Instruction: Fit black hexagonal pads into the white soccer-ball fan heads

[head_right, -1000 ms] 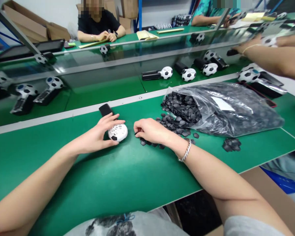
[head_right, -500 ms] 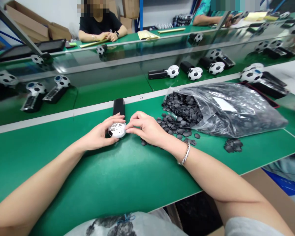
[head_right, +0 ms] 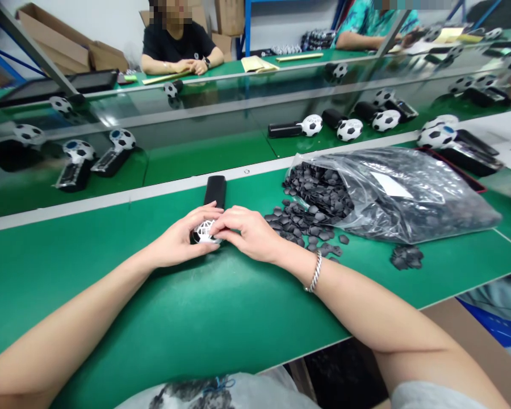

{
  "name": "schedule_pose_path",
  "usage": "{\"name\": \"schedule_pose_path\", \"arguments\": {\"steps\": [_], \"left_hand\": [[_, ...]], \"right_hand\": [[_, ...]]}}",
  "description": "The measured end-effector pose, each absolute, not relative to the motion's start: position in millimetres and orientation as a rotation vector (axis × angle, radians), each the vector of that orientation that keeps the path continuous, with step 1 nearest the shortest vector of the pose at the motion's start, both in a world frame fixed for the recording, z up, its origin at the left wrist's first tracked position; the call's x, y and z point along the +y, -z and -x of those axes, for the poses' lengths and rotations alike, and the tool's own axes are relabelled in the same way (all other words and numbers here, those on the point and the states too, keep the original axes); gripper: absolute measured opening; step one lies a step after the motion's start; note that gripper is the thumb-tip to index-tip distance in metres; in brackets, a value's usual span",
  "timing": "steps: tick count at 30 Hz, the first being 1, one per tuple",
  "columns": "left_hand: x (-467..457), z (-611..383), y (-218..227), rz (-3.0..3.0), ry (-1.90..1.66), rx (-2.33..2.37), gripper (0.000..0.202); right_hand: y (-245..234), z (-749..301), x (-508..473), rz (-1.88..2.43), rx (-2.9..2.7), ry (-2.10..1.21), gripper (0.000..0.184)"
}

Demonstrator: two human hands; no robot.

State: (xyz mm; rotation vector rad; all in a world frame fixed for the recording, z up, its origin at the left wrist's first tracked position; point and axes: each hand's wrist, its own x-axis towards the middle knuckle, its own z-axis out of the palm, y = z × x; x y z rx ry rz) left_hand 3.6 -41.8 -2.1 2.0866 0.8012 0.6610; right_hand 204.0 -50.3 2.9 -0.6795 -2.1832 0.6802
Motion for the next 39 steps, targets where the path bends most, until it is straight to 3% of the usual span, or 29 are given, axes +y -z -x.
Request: {"name": "schedule_pose_path", "arguments": {"steps": [9,14,18,21,25,28,31,35,39], "left_hand": [[-42.9,-8.4,2.4,-2.02,-0.676,0.793,0.035],[-45.8,-12.7,2.1,-1.909,-0.697,0.892,0.043],[-46.6,-12.8,0.7,-1.806,-0.69,0.948,0.045],[-45.6,-10.5,-1.2,-1.887,-0.658,0.925,0.044],[-46.0,-8.7,-2.3,-2.065,-0.668,1.09,0.046],[-44.8,-5.3,-4.6,-2.037,-0.628,1.161,0.05],[-41.0,1.3,-6.8,-1.982,-0.601,1.079,0.052],[-37.7,5.6,-3.2,-1.93,-0.636,1.118,0.054],[-37.3,3.3,3.3,-1.908,-0.688,1.15,0.052]], "right_hand": [[2.3,-201.6,-52.4,0.81,-2.031,-0.798,0.004],[8.5,-195.9,-51.7,0.93,-1.875,-1.022,0.024],[5.1,-198.8,-47.0,0.987,-1.877,-1.095,0.023],[-4.3,-215.7,-39.7,1.204,-2.125,-0.944,0.017],[-15.7,-234.6,-35.7,1.626,-2.448,-0.629,0.025],[-19.9,-233.3,-38.2,1.634,-2.528,-0.734,0.003],[-21.2,-231.5,-40.9,1.643,-2.547,-0.704,0.002],[-20.1,-240.3,-40.7,1.691,-2.555,-0.497,0.026],[-15.8,-242.4,-36.1,1.67,-2.441,-0.495,0.01]]}}
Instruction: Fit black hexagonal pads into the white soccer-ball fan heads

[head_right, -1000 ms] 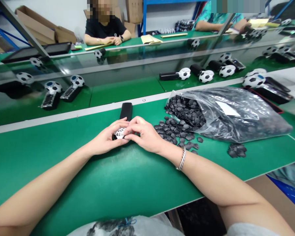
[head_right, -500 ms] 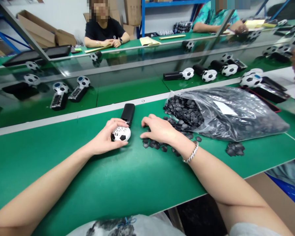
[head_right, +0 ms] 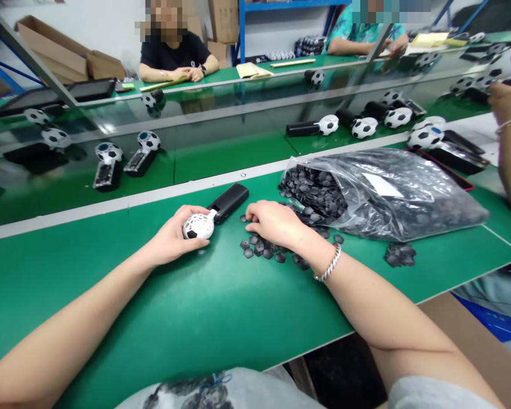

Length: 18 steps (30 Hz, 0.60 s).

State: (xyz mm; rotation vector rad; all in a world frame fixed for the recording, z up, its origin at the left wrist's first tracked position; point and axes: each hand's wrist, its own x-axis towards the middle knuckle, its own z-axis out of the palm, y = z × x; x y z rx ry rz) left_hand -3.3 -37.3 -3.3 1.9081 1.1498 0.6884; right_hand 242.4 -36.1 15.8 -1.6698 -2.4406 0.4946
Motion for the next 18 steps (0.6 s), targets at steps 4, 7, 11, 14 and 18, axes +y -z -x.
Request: {"name": "schedule_pose_path", "arguments": {"steps": [4,7,11,14,18], "left_hand": [[-35.9,2.4,5.0,-1.868,-0.691,1.131,0.054],[-34.6,3.4,3.9,-1.86,-0.678,1.121,0.054],[-32.9,6.4,1.8,-1.909,-0.638,1.041,0.052],[-32.5,8.3,-0.1,-1.976,-0.582,0.903,0.051],[-37.1,5.9,-5.7,-2.062,-0.498,0.847,0.053]], "right_hand": [[-4.7,-234.9,-27.6,1.676,-2.341,-0.4,0.008],[2.6,-233.2,-21.9,1.682,-2.317,-0.455,0.004],[-2.9,-235.4,-24.9,1.494,-2.324,-0.628,0.006],[-13.9,-234.4,-34.2,1.299,-2.336,-0.622,0.016],[-20.2,-228.3,-44.8,1.129,-2.333,-0.54,0.015]]}}
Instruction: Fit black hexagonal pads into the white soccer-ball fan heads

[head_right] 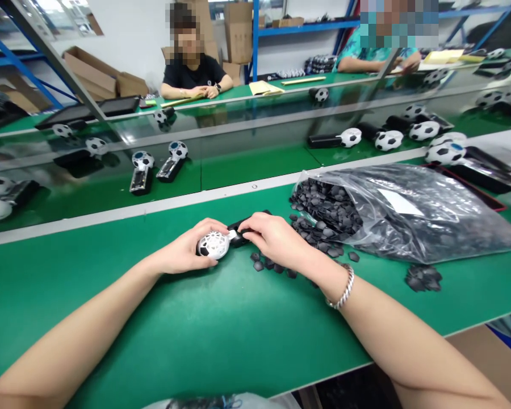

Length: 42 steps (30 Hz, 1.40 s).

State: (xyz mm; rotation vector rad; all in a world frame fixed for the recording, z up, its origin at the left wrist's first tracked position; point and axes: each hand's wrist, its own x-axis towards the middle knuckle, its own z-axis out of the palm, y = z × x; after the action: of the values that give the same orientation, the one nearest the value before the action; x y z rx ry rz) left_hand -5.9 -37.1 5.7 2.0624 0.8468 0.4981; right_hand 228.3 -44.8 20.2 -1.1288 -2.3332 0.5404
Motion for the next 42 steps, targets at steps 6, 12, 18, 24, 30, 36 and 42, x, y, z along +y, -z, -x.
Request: {"name": "schedule_pose_path", "arguments": {"steps": [6,12,18,24,30,36,42], "left_hand": [[-44.3,-1.8,-9.9,-2.157,-0.578,0.989,0.056],[-41.4,-3.2,-2.7,-2.09,-0.657,0.992,0.046],[-42.0,-3.8,-2.2,-2.12,-0.653,1.01,0.046],[-44.2,-5.7,-2.7,-2.116,-0.659,1.019,0.045],[-44.5,-9.8,-1.7,-2.114,-0.703,1.012,0.039],[-44.7,-17.1,9.0,-2.177,-0.81,1.048,0.037],[-30.8,-2.3,20.9,-1.863,-0.892,1.054,0.05]], "right_hand": [[-16.4,-217.4,-53.3,1.057,-2.196,-0.566,0.007],[-9.2,-209.4,-55.6,0.948,-2.165,-0.734,0.006],[1.2,-205.4,-48.9,0.839,-2.302,-0.593,0.005],[5.8,-200.9,-47.6,0.835,-2.255,-0.561,0.005],[7.2,-196.9,-45.9,0.923,-2.166,-0.694,0.007],[8.1,-201.6,-41.2,0.962,-2.198,-0.714,0.013],[18.6,-230.3,5.9,1.006,-2.59,-0.379,0.062]]}}
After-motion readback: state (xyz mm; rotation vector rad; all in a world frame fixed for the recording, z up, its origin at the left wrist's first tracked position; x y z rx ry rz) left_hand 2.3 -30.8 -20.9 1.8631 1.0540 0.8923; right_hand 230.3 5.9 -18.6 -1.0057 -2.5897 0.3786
